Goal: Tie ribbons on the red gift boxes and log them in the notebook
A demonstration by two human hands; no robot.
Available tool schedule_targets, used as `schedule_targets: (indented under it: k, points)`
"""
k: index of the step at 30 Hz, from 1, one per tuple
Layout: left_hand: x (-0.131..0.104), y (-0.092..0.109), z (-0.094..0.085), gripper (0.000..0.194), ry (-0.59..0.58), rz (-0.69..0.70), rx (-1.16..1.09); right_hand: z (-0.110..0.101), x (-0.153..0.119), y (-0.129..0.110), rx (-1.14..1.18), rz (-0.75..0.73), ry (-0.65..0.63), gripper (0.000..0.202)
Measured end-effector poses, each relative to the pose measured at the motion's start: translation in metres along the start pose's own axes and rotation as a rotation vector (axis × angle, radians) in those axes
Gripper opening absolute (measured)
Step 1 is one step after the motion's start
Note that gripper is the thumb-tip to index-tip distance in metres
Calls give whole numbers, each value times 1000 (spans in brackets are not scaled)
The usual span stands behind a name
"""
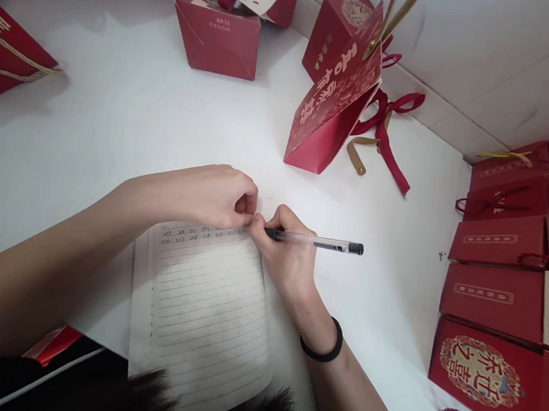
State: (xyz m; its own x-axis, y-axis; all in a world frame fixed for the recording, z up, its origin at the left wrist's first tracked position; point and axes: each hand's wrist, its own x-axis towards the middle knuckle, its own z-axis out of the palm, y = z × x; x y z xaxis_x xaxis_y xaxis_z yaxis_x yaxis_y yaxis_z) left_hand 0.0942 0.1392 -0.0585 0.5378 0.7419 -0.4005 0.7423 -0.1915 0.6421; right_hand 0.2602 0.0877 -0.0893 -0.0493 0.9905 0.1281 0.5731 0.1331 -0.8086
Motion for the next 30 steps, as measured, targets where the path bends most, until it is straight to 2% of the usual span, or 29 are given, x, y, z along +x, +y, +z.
schedule_targets:
  k: [6, 10, 25, 28, 30]
  points:
    - [0, 0, 2, 14, 19, 8, -9, 0, 0, -2, 22, 6, -9, 34]
    - [-1, 0, 3, 16, 30, -2, 0, -1, 0, -4, 20, 23, 36, 35]
    - [0, 0, 2, 17, 0, 20, -10, 1, -1, -4, -10, 0, 33, 32]
    - [-1, 2, 1, 17, -2, 19, -19, -2, 1, -2, 83, 46, 60, 32]
    - [-1, 2, 1, 16, 7, 37, -19, -4, 3, 1, 221, 135, 98, 34]
